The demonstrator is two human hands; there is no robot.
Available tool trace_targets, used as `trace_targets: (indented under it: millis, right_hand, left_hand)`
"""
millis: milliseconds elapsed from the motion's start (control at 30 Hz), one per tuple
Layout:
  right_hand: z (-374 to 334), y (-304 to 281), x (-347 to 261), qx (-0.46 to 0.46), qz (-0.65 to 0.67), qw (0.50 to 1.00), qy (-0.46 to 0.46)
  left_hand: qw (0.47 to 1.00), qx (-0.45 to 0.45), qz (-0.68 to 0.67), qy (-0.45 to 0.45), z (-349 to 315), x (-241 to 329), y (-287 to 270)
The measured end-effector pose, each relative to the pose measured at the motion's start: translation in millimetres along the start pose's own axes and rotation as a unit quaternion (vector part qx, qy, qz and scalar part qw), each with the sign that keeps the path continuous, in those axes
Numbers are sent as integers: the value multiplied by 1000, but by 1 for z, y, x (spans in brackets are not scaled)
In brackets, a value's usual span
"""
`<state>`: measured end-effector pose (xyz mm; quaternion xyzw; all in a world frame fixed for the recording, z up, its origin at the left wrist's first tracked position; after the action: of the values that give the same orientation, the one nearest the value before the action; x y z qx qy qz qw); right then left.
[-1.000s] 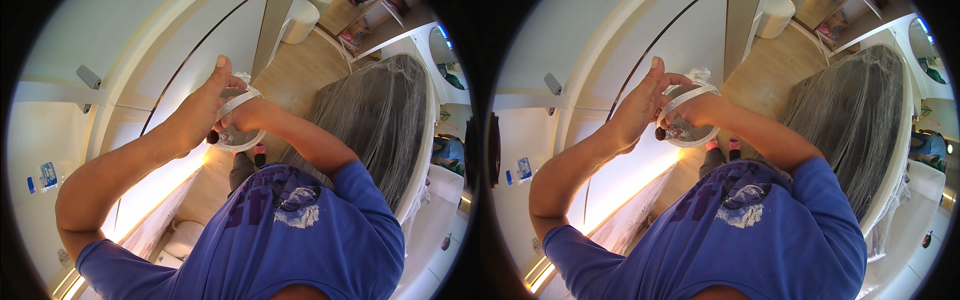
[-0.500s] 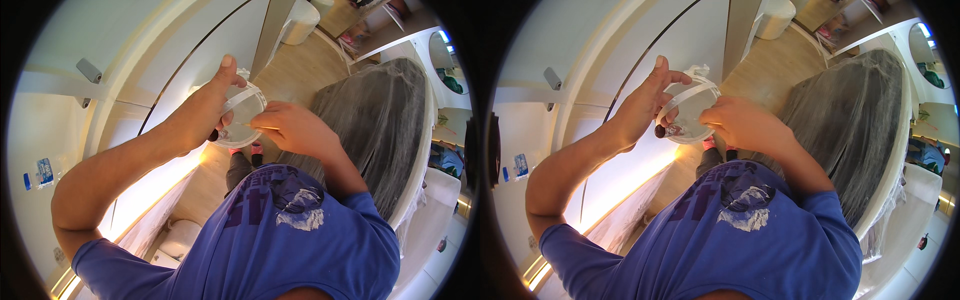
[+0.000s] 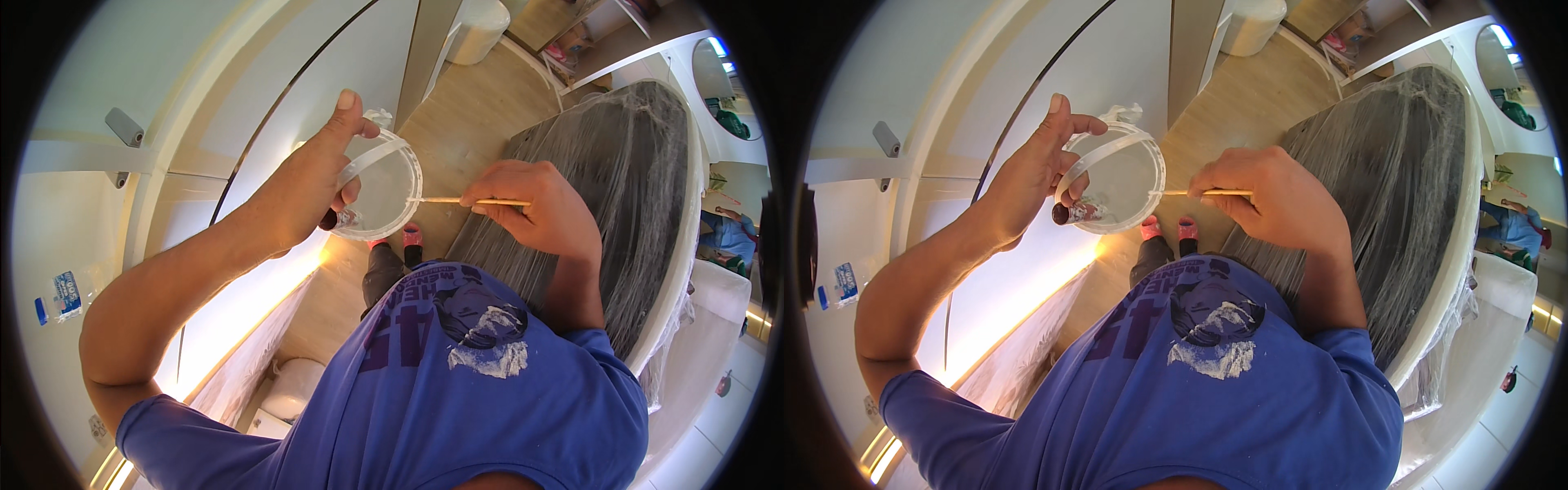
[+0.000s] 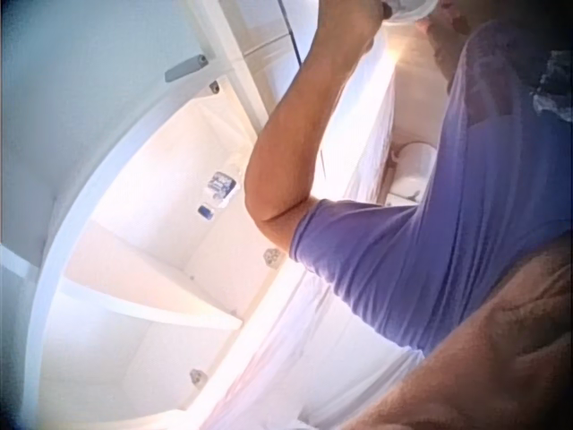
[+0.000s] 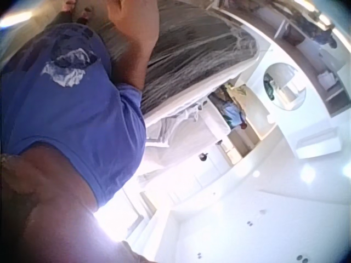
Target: The person paints the edge of a white cabinet unit using a small brush dipped into a container of white paint, wiping the brush on the rim between applications.
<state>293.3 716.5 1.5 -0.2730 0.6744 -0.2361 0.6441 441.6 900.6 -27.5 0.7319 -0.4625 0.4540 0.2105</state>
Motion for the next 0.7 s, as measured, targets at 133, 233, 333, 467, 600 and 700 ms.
trace_targets:
  millis: [133, 233, 333, 467, 600, 700]
  right_hand:
    - [10, 13, 8, -5, 16, 1000, 11]
    - [9, 12, 12, 2, 36, 999, 34]
    - [0, -2, 20, 15, 96, 992, 79]
    - [7, 12, 48, 66, 246, 962, 103]
    - [10, 27, 80, 66, 293, 943, 144]
    - [3, 13, 96, 69, 318, 932, 157]
  left_hand:
    - [1000, 14, -3, 3, -5, 4, 1]
    - [1000, 4, 12, -21, -3, -1, -1]
    - [998, -19, 59, -27, -6, -1, 1]
    - [998, -16, 62, -26, -6, 1, 2]
    - [998, -16, 61, -26, -3, 0, 2]
    - [997, -23, 64, -43, -4, -6, 0]
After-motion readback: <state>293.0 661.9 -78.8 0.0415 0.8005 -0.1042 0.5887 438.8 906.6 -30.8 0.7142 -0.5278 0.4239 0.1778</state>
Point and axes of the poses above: each hand's wrist, its own z-axis towards the middle knuckle, its own y-axis out of the palm, x = y × z, the point moved 7 cm from there along z, towards the middle knuckle, and after that the axes turned 5 degrees about y, right-handed, at the moved point
